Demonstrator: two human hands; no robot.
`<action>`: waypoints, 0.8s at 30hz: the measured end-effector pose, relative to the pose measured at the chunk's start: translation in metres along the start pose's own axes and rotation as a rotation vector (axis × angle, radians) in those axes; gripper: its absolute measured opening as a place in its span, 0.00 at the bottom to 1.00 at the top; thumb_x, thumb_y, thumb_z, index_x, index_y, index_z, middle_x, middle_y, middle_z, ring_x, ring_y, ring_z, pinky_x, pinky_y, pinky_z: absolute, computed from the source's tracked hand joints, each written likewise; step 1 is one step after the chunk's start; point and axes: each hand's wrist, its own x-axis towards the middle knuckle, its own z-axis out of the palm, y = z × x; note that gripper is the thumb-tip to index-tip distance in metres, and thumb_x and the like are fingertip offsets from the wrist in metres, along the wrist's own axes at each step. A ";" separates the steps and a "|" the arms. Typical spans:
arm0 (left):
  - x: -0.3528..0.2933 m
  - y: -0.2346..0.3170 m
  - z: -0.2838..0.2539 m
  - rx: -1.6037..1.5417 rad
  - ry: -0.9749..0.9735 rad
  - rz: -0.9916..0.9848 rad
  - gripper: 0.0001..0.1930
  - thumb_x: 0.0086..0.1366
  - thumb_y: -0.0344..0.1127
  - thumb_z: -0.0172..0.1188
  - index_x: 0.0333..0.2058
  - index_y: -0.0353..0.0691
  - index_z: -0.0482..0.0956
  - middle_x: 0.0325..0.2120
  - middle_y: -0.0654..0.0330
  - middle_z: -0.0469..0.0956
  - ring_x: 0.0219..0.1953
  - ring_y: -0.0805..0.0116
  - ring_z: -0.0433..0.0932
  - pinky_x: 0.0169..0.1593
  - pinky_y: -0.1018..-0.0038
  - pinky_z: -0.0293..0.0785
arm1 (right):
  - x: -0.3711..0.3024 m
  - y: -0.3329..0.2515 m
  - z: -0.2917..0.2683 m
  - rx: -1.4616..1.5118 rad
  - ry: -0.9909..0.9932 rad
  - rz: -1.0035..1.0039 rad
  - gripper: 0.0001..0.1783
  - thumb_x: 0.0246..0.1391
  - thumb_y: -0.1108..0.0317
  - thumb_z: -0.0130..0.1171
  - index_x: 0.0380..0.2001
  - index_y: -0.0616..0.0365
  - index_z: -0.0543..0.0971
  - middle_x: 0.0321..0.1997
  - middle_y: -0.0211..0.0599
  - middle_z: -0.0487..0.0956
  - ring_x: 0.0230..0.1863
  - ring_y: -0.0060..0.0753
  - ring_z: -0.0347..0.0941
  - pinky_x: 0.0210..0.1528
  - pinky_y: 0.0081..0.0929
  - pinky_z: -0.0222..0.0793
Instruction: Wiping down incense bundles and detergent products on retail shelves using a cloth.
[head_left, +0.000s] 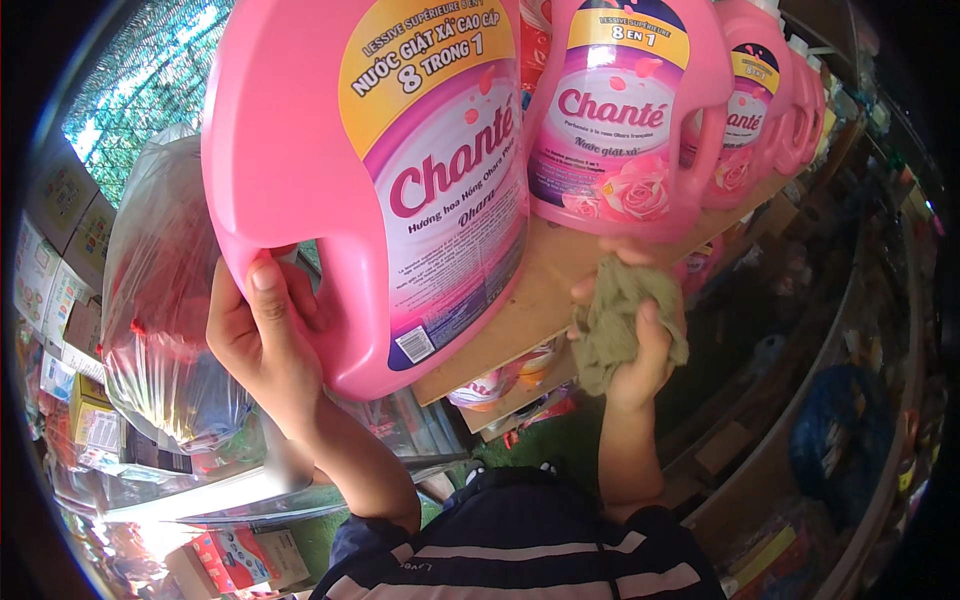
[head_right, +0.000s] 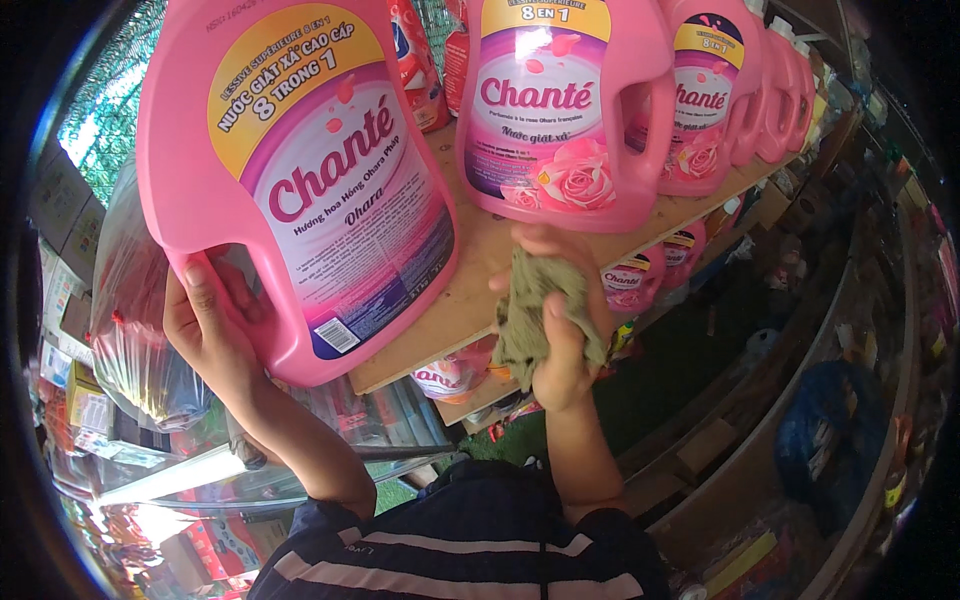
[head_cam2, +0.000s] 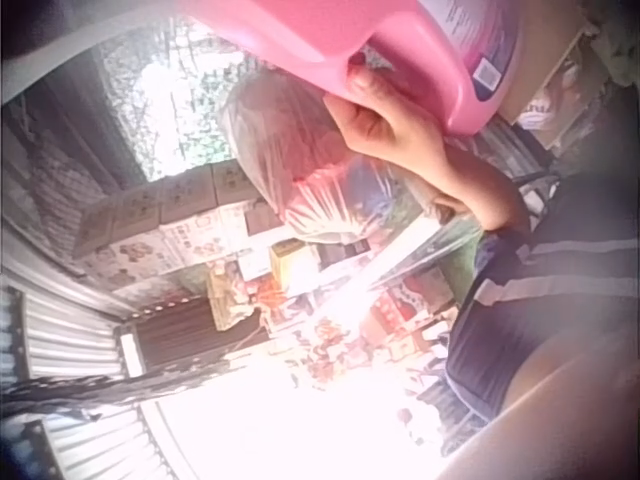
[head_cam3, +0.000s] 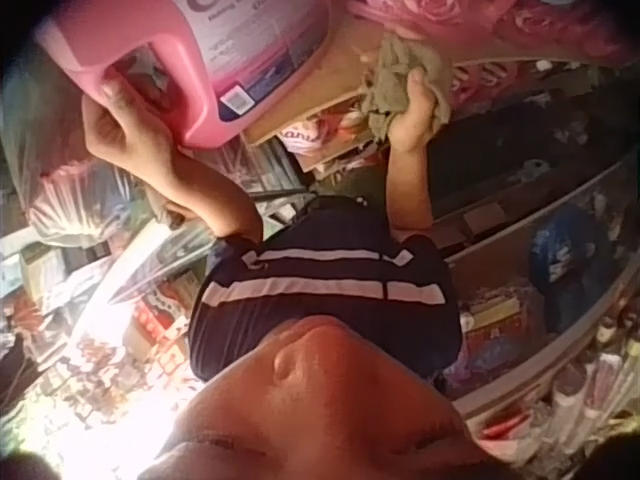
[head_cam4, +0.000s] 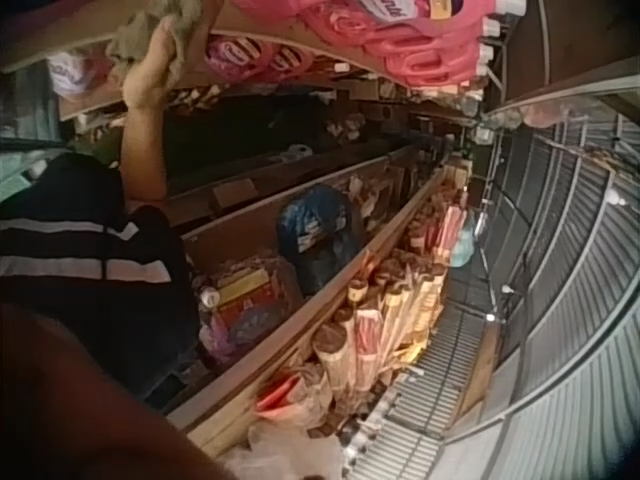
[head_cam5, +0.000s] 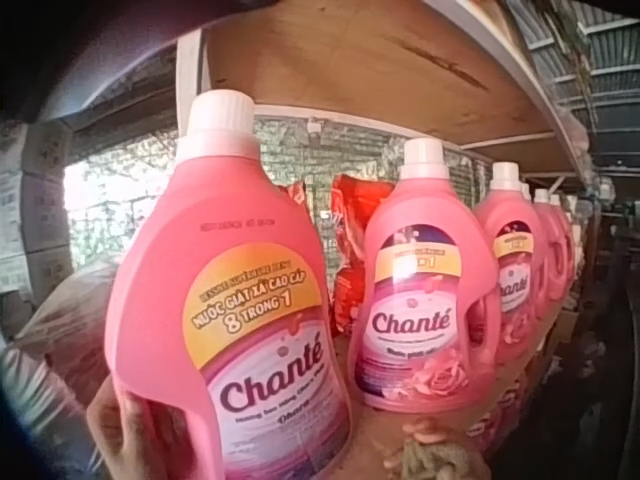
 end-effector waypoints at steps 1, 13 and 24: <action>0.000 0.003 0.003 -0.004 -0.003 0.000 0.18 0.69 0.47 0.47 0.41 0.34 0.72 0.14 0.66 0.65 0.14 0.82 0.59 0.19 0.84 0.54 | 0.003 -0.007 0.005 -0.042 0.066 0.043 0.21 0.55 0.65 0.45 0.50 0.64 0.70 0.53 0.43 0.69 0.35 0.27 0.73 0.28 0.20 0.71; -0.005 0.013 -0.001 -0.093 -0.022 -0.169 0.17 0.67 0.45 0.52 0.32 0.34 0.74 0.17 0.67 0.67 0.18 0.82 0.62 0.23 0.85 0.56 | 0.067 0.022 0.024 -0.270 -0.382 0.104 0.34 0.50 0.57 0.64 0.55 0.64 0.66 0.45 0.37 0.74 0.47 0.25 0.68 0.51 0.25 0.64; -0.003 0.011 -0.007 -0.186 0.080 -0.246 0.12 0.62 0.39 0.61 0.27 0.37 0.75 0.16 0.71 0.68 0.19 0.86 0.62 0.22 0.86 0.55 | 0.068 0.036 0.027 -0.279 -0.445 0.140 0.27 0.51 0.59 0.63 0.50 0.62 0.70 0.41 0.31 0.76 0.42 0.21 0.69 0.45 0.23 0.66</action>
